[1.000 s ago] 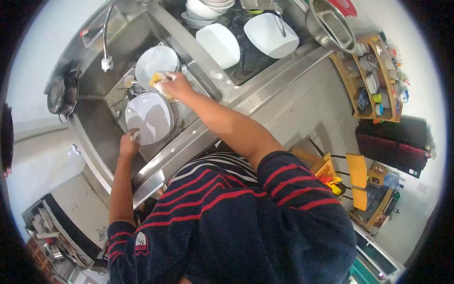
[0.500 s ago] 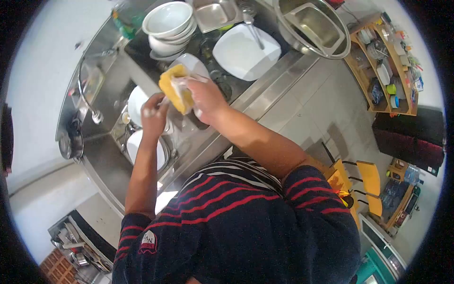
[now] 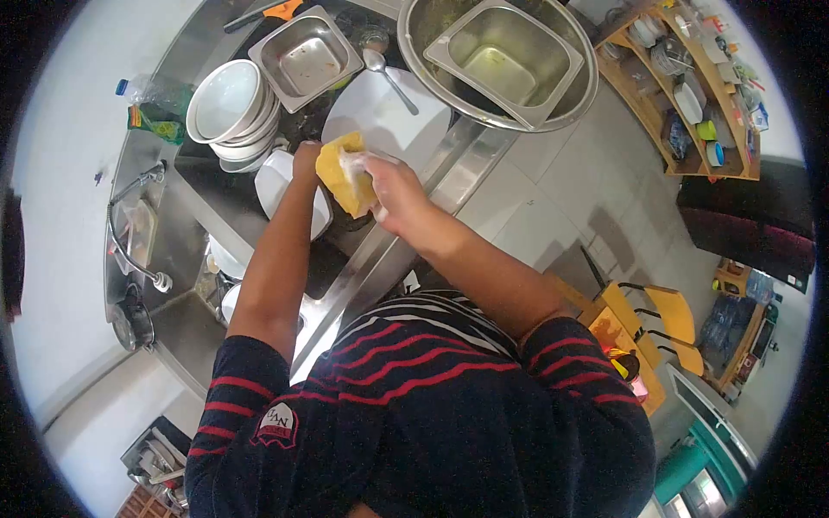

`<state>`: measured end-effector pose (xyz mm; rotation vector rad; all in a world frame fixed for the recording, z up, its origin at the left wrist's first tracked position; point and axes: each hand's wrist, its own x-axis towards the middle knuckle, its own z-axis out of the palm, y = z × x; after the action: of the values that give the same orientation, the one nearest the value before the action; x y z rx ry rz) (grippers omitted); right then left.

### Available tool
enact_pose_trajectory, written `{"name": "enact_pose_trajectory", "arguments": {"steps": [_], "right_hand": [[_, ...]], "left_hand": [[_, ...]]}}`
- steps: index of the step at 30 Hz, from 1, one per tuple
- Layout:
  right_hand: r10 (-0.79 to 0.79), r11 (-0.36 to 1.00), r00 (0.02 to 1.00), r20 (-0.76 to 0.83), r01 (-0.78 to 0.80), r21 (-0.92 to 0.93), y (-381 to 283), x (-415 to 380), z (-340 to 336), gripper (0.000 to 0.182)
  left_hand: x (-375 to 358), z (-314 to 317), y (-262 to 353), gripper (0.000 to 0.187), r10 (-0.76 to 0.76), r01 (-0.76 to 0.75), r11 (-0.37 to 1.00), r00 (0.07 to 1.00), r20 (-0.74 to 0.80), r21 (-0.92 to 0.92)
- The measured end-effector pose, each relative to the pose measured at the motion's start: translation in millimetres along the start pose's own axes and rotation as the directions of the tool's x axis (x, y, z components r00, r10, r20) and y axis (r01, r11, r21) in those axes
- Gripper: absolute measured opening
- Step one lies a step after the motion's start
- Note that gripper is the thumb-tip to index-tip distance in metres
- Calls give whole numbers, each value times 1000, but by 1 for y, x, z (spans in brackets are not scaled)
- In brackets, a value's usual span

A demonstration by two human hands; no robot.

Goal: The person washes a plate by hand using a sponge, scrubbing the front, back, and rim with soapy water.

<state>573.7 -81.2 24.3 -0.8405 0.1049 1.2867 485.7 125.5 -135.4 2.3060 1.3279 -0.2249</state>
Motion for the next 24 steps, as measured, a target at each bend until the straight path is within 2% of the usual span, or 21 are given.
{"name": "enact_pose_trajectory", "arguments": {"steps": [3, 5, 6, 7, 8, 9, 11, 12, 14, 15, 16, 17, 18, 20, 21, 22, 23, 24], "right_hand": [[70, 998, 996, -57, -69, 8, -5, 5, 3, 28], [68, 998, 997, -30, -68, 2, -7, 9, 1, 28], [68, 998, 998, -5, -68, -4, -5, 11, 0, 28], [75, 997, 997, -1, -75, -2, -1, 13, -2, 28], [68, 998, 997, 23, -68, 6, 3, 17, -5, 28], [60, 998, 997, 47, -60, 11, 3, 19, -4, 28], [83, 997, 996, 44, -83, 3, 5, 18, -3, 28], [101, 995, 994, 36, -101, -1, 5, 17, -2, 29], [85, 996, 996, 29, -85, -4, 9, 18, -3, 29], [67, 998, 997, 29, -66, -7, 10, 19, -2, 29], [69, 998, 997, 30, -68, -8, 10, 17, -1, 29], [64, 998, 998, 15, -63, -21, 8, 15, 1, 30], [56, 998, 998, -2, -56, -34, 6, 13, 1, 30], [66, 998, 998, 12, -66, -14, 4, 16, -7, 30], [82, 997, 996, 34, -82, 9, 5, 16, -10, 31], [86, 996, 995, 40, -87, 9, 2, 14, -9, 31], [61, 998, 998, 13, -61, 5, -3, 10, -6, 31], [34, 999, 999, -17, -34, -1, -6, 8, -5, 31]], "left_hand": [[-6, -6, 8, 37, -26, 23, 998, 998, -53, -56], [-22, -22, 24, 30, -177, 148, 973, 971, -163, -178], [-21, -27, 24, 30, -183, 154, 972, 969, -163, -175], [-20, -32, 22, 27, 116, -108, 981, 993, -39, 163], [-21, -37, 21, 23, 348, -389, 812, 921, 176, 435], [-20, -36, 14, 23, 342, -383, 815, 924, 172, 435], [-20, -29, 3, 23, 625, -624, 767, 779, 41, 152], [-9, -10, -6, 23, 626, -624, 767, 779, 40, 150], [17, 35, -27, 23, 481, -505, 849, 860, -170, -156], [9, 27, -17, 23, 478, -502, 850, 862, -170, -157], [-6, 8, 2, 23, 425, -417, 902, 903, -59, 109], [-17, -8, 15, 23, 340, -326, 868, 940, 31, 374], [-20, -12, 17, 23, 341, -327, 869, 940, 31, 372], [-28, -18, 26, 24, 343, -352, 900, 936, 83, 255], [-25, -5, 20, 24, 339, -349, 902, 937, 85, 254], [-16, 17, 8, 27, 118, -119, 992, 993, 12, 45], [-11, 28, 1, 30, -119, 114, 977, 993, -14, -179], [-19, 20, 11, 30, -123, 118, 977, 992, -17, -179]]}}
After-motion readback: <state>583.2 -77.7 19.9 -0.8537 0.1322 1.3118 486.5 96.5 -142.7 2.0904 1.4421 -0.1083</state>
